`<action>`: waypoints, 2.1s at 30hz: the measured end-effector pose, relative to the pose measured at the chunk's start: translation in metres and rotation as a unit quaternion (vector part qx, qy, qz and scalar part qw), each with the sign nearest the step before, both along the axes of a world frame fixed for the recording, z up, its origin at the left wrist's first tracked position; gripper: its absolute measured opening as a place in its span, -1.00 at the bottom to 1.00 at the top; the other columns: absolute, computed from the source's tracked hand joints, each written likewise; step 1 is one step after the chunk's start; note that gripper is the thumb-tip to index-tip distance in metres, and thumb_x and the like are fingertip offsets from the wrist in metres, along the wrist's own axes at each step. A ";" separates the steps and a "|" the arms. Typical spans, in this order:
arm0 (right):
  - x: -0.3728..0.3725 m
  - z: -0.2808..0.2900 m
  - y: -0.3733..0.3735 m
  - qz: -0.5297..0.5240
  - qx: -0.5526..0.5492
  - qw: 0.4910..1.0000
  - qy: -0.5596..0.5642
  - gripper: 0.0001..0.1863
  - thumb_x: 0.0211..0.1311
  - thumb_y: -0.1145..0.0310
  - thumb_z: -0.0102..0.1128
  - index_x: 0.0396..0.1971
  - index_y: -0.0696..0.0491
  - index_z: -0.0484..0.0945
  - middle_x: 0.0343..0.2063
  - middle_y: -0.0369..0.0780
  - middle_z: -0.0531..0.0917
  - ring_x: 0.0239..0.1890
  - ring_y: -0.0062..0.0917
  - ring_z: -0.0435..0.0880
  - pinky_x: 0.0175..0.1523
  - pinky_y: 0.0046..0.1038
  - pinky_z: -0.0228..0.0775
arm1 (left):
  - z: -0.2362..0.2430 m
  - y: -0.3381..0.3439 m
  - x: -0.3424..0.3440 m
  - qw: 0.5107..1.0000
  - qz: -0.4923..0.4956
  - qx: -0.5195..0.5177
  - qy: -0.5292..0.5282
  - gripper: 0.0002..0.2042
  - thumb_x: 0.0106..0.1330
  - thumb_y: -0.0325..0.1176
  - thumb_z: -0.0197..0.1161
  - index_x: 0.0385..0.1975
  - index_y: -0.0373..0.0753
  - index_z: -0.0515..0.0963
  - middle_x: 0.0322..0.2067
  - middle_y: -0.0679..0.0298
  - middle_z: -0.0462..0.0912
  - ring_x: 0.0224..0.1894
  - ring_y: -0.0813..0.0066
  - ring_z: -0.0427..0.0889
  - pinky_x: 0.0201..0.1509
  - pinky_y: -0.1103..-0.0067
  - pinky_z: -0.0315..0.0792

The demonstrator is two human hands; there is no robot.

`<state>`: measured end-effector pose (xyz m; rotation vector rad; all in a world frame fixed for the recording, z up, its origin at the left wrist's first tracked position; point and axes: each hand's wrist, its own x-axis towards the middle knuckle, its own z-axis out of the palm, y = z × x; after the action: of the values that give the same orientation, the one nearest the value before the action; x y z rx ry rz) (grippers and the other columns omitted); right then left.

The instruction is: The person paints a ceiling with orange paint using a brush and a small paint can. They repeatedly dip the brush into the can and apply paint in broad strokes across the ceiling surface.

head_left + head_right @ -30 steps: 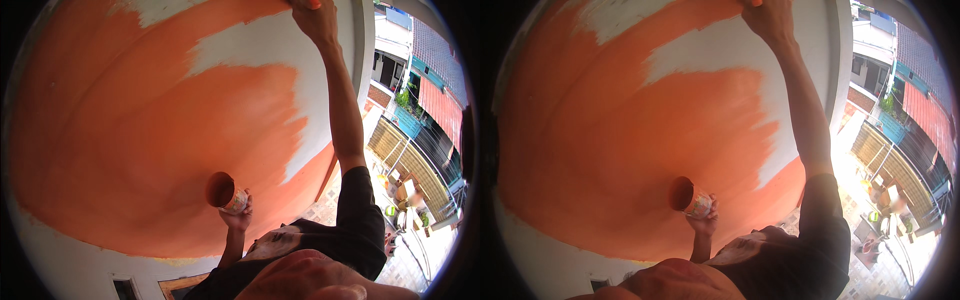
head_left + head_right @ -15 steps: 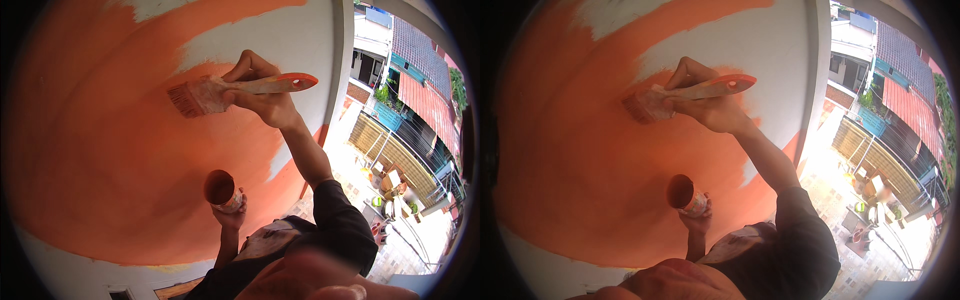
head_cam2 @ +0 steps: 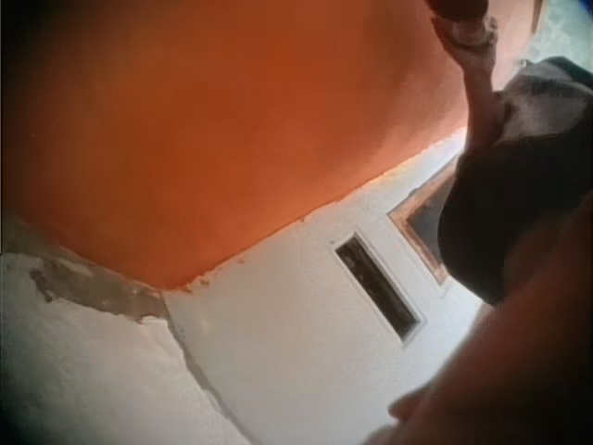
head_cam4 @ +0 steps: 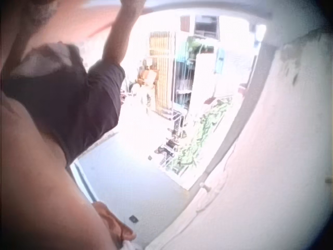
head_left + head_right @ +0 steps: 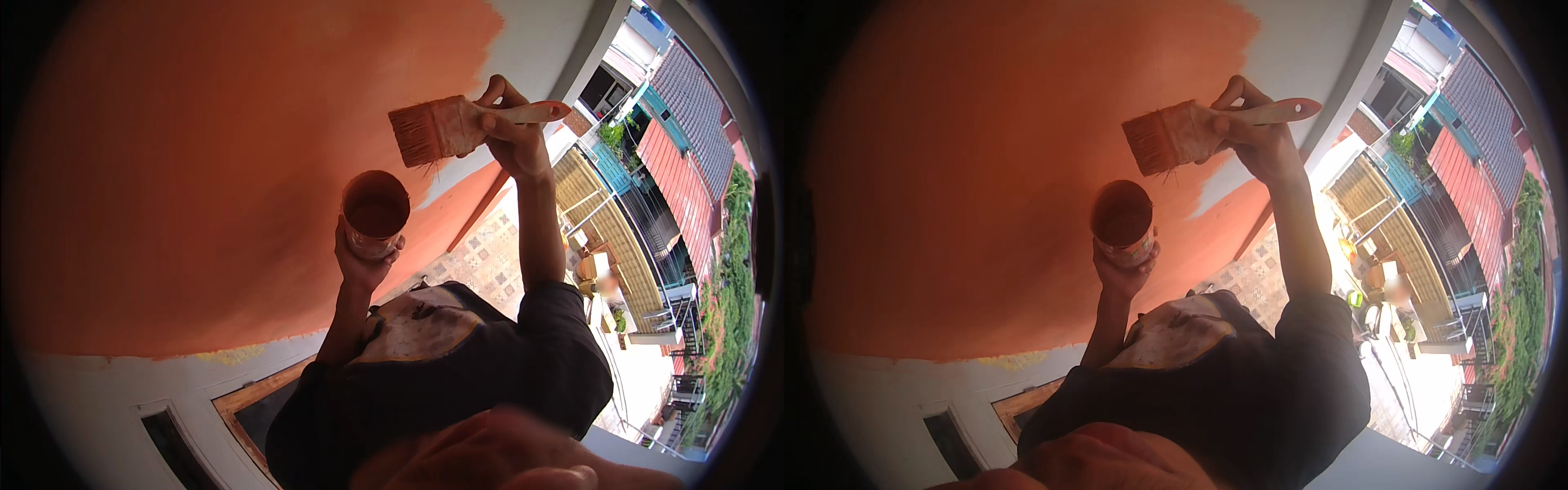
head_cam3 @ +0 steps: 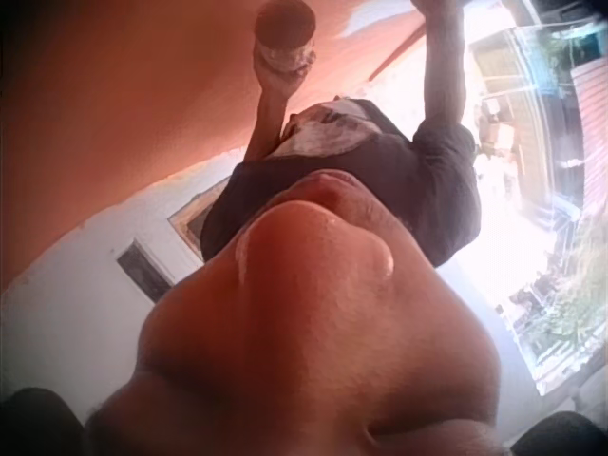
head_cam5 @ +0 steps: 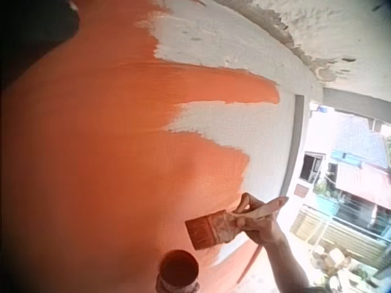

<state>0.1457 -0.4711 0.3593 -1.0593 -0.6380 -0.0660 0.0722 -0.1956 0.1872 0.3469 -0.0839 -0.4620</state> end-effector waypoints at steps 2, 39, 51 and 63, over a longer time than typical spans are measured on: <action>-0.010 0.040 -0.009 0.032 -0.037 0.998 -0.024 -0.86 0.35 0.49 0.24 -0.28 0.16 0.44 -0.41 -0.19 0.67 -0.35 -0.37 0.73 -0.22 -0.39 0.58 | 0.031 -0.007 -0.006 1.000 -0.007 0.001 -0.028 -0.30 0.45 0.35 -0.10 0.23 -0.19 0.44 -0.12 0.06 0.65 -0.28 0.12 0.63 -0.55 0.53 0.39; -0.043 0.067 0.095 -0.049 -0.525 0.788 -0.317 -0.80 0.09 0.33 0.44 -0.39 -0.03 0.55 -0.55 -0.26 0.61 -0.39 -0.29 0.63 -0.33 -0.24 0.42 | 0.062 0.005 -0.003 0.999 0.023 0.024 0.031 -0.30 0.47 0.36 -0.21 0.16 -0.19 0.45 -0.13 0.02 0.63 -0.34 0.07 0.60 -0.63 0.52 0.37; -0.028 0.092 0.071 0.004 -0.388 0.833 -0.394 -0.89 0.19 0.48 0.41 -0.38 0.20 0.67 -0.36 -0.22 0.67 -0.44 -0.47 0.68 -0.45 -0.45 0.44 | 0.043 0.012 0.005 0.997 -0.058 0.001 -0.051 -0.36 0.47 0.34 -0.19 0.23 -0.03 0.46 0.01 0.18 0.65 -0.16 0.19 0.66 -0.48 0.47 0.39; -0.046 0.087 0.063 -0.135 -0.430 0.764 -0.461 -0.78 0.16 0.37 0.42 -0.21 0.09 0.70 -0.54 -0.27 0.65 -0.53 -0.47 0.46 -0.52 -0.45 0.25 | 0.071 0.002 0.006 0.995 -0.077 -0.008 -0.063 -0.32 0.47 0.32 -0.19 0.23 -0.16 0.44 -0.05 0.03 0.66 -0.19 0.09 0.65 -0.52 0.47 0.43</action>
<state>0.0997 -0.4085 0.4462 -2.0395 -1.4858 -0.6304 0.0782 -0.1934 0.2584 0.3560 -0.2381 -0.5917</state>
